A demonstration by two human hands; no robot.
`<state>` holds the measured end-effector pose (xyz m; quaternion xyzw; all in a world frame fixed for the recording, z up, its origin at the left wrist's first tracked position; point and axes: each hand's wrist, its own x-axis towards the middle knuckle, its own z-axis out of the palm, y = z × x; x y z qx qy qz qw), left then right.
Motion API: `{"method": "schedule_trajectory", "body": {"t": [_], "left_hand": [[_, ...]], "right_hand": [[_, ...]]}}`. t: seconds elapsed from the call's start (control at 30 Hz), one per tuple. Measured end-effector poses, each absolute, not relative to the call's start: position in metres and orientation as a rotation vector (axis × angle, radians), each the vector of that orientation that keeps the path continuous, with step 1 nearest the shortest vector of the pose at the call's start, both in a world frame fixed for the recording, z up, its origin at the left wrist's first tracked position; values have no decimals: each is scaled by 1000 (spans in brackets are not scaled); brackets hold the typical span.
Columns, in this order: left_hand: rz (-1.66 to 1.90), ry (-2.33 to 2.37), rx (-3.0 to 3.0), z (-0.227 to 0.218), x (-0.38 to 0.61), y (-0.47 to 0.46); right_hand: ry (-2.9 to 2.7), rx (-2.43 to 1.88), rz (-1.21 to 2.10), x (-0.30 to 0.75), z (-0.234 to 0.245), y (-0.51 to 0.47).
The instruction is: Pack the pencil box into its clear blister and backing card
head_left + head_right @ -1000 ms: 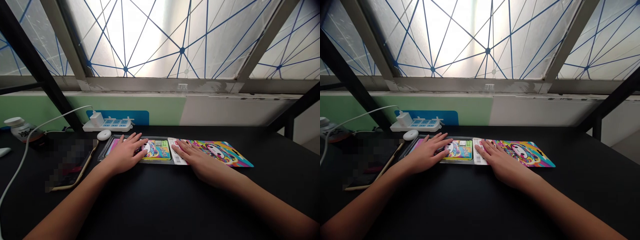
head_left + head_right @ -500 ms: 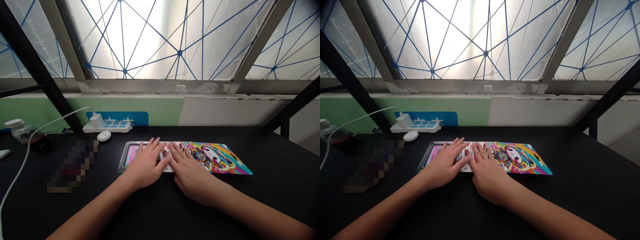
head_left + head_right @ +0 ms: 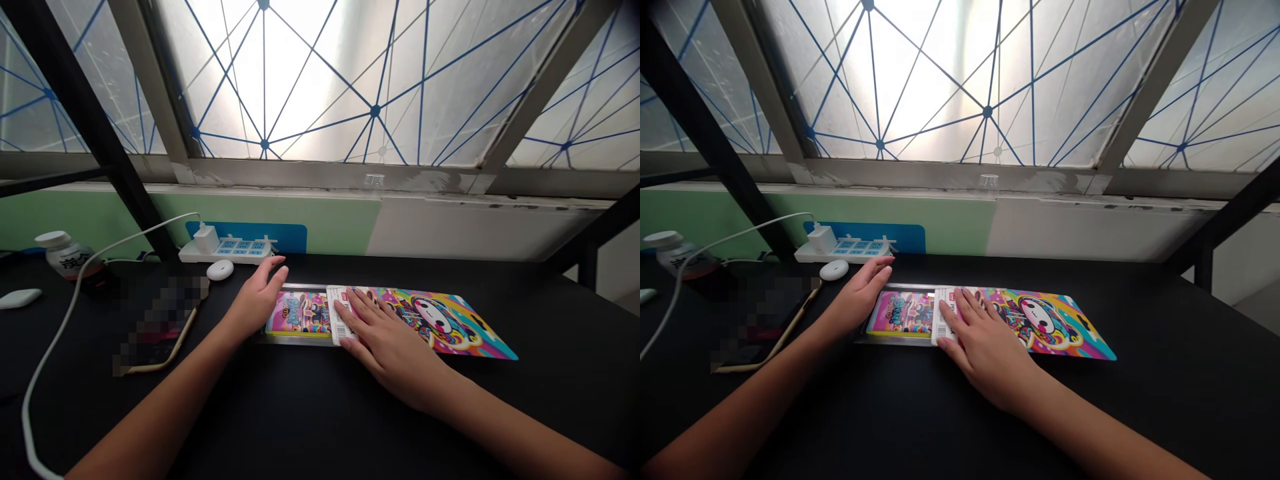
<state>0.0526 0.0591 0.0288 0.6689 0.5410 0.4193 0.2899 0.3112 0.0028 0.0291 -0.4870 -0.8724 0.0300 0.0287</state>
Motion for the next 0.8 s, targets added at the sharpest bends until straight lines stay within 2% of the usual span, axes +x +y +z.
{"method": "schedule_trajectory", "body": {"t": [0.2,0.47,0.63,0.8], "left_hand": [[1416,1173,1352,25,61,62],[1503,994,1164,26,62,65],[1497,1007,1127,20,60,69],[1485,1013,1085,19,57,70]], "right_hand": [[-2666,-1467,50,313,24,6],[-2743,-1411,47,257,30,7],[-2819,-1255,250,208,49,13],[-2796,-1135,542,212,69,25]]}}
